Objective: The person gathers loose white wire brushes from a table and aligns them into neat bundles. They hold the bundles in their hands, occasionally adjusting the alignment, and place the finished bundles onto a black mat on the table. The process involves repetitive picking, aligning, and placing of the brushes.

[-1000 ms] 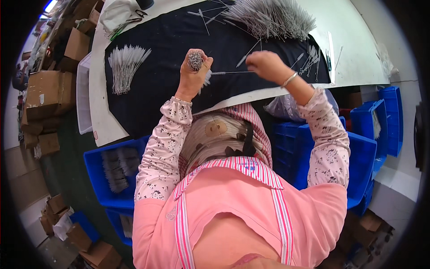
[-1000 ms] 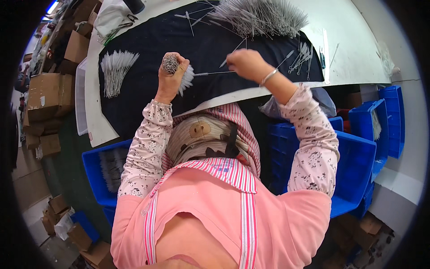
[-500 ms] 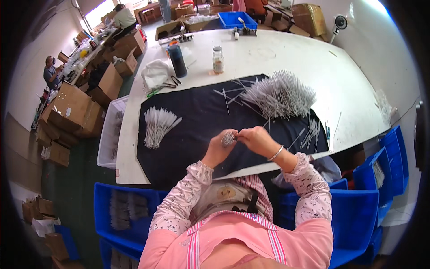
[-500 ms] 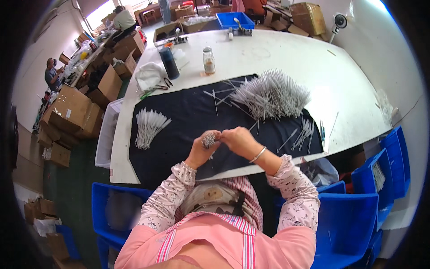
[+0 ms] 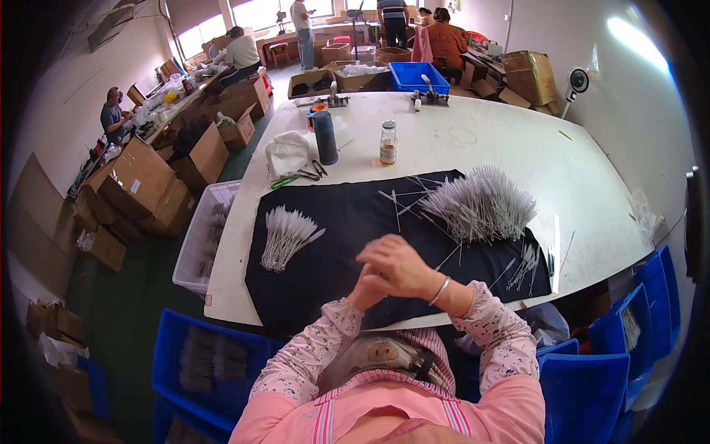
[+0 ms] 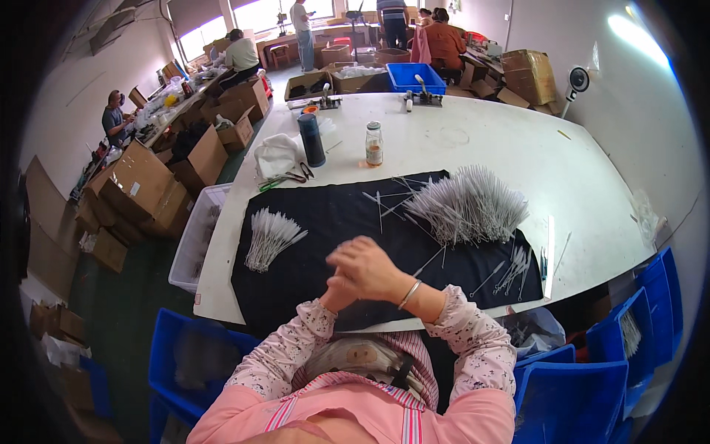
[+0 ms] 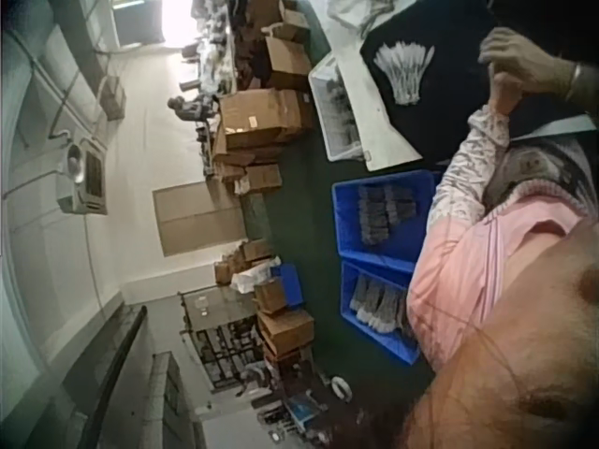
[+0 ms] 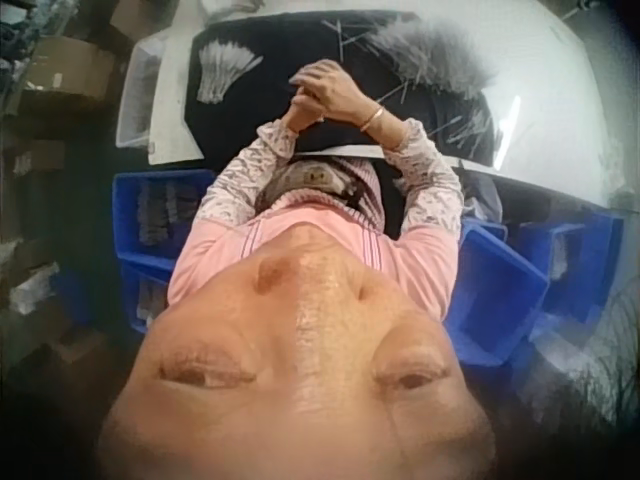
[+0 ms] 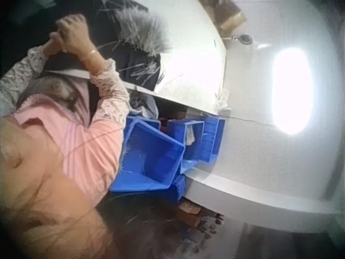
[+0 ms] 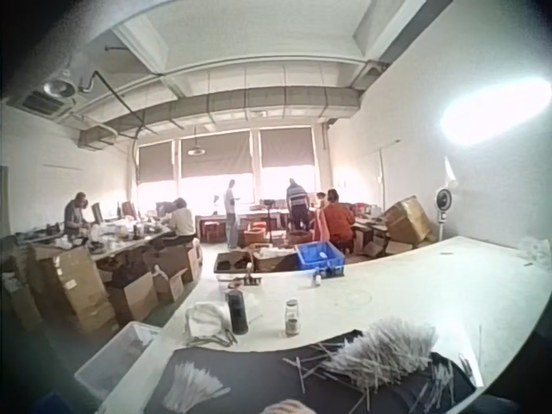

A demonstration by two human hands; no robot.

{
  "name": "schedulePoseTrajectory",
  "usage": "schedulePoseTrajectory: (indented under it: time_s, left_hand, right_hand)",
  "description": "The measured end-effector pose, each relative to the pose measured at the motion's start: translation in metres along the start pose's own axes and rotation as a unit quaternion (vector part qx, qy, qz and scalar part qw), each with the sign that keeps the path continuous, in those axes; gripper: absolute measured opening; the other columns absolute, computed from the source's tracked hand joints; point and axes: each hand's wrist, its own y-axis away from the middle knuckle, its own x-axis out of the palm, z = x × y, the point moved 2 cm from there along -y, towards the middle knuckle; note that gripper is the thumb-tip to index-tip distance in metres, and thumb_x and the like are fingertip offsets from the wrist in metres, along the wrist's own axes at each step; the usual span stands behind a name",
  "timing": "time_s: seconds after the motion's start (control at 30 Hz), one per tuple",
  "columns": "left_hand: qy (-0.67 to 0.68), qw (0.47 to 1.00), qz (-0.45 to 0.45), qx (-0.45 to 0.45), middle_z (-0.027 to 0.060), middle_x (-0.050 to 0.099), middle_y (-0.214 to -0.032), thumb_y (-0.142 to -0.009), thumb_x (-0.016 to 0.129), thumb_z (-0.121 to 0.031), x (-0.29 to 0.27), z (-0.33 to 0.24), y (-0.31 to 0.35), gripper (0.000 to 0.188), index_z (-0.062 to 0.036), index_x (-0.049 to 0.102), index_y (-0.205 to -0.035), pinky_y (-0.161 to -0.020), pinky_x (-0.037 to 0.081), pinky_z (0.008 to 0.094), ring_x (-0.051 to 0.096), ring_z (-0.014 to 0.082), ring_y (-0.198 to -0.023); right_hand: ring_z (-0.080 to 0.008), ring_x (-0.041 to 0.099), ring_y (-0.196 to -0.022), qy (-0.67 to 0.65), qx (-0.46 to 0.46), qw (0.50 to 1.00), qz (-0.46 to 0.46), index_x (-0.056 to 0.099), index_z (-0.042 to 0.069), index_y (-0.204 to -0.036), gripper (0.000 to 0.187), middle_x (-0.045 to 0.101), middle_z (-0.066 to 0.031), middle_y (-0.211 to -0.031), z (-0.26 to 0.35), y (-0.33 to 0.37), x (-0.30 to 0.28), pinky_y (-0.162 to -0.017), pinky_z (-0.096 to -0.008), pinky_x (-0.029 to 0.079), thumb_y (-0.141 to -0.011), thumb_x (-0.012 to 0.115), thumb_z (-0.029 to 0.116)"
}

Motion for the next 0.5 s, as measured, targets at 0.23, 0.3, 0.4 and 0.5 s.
schedulePoseTrajectory:
  time_s: [0.23, 0.3, 0.4, 0.5]
  left_hand:
    - [-0.063, 0.993, 0.089, -0.048, 0.0069, 0.062, -0.098, -0.084, 0.061, -0.006, -0.005, -0.006, 0.024, 0.017, -0.0032, 0.06, -0.101, -0.081, 0.049, 0.0273, 0.061, 0.0154, -0.095]
    - [-0.071, 0.99, 0.107, -0.056, 0.0078, 0.063, -0.1, -0.084, 0.06, -0.005, -0.009, -0.014, 0.024, 0.017, -0.0028, 0.06, -0.101, -0.082, 0.049, 0.0279, 0.06, 0.0162, -0.098]
    - [-0.011, 0.986, 0.122, -0.117, 0.0091, 0.063, -0.102, -0.084, 0.06, -0.005, -0.015, -0.032, 0.007, 0.018, -0.0021, 0.061, -0.101, -0.083, 0.049, 0.0288, 0.06, 0.0174, -0.101]
    - [0.021, 0.977, 0.135, -0.162, 0.0104, 0.063, -0.104, -0.083, 0.059, -0.005, -0.027, -0.035, 0.002, 0.019, -0.0014, 0.061, -0.102, -0.084, 0.049, 0.0297, 0.06, 0.0186, -0.104]
  right_hand:
    - [-0.0269, 0.062, -0.084, 0.014, -0.027, 0.999, 0.017, 0.063, 0.003, -0.081, 0.017, 0.064, -0.0133, -0.095, 0.016, 0.023, 0.038, -0.084, -0.0367, 0.051, -0.076, 0.066, 0.019]
    - [-0.0262, 0.061, -0.077, 0.0, -0.123, 0.992, -0.038, 0.061, 0.003, -0.079, 0.021, 0.062, -0.0117, -0.086, 0.013, 0.02, 0.038, -0.077, -0.0383, 0.051, -0.073, 0.066, 0.022]
    - [-0.0218, 0.058, -0.067, 0.033, -0.239, 0.969, -0.054, 0.058, 0.004, -0.079, 0.026, 0.056, -0.0077, -0.075, -0.01, 0.014, 0.029, -0.064, -0.0363, 0.05, -0.07, 0.066, 0.027]
    - [-0.0151, 0.055, -0.06, 0.127, -0.279, 0.952, 0.023, 0.057, 0.005, -0.078, 0.026, 0.052, -0.0022, -0.069, -0.028, 0.001, 0.017, -0.057, -0.0321, 0.045, -0.071, 0.066, 0.029]
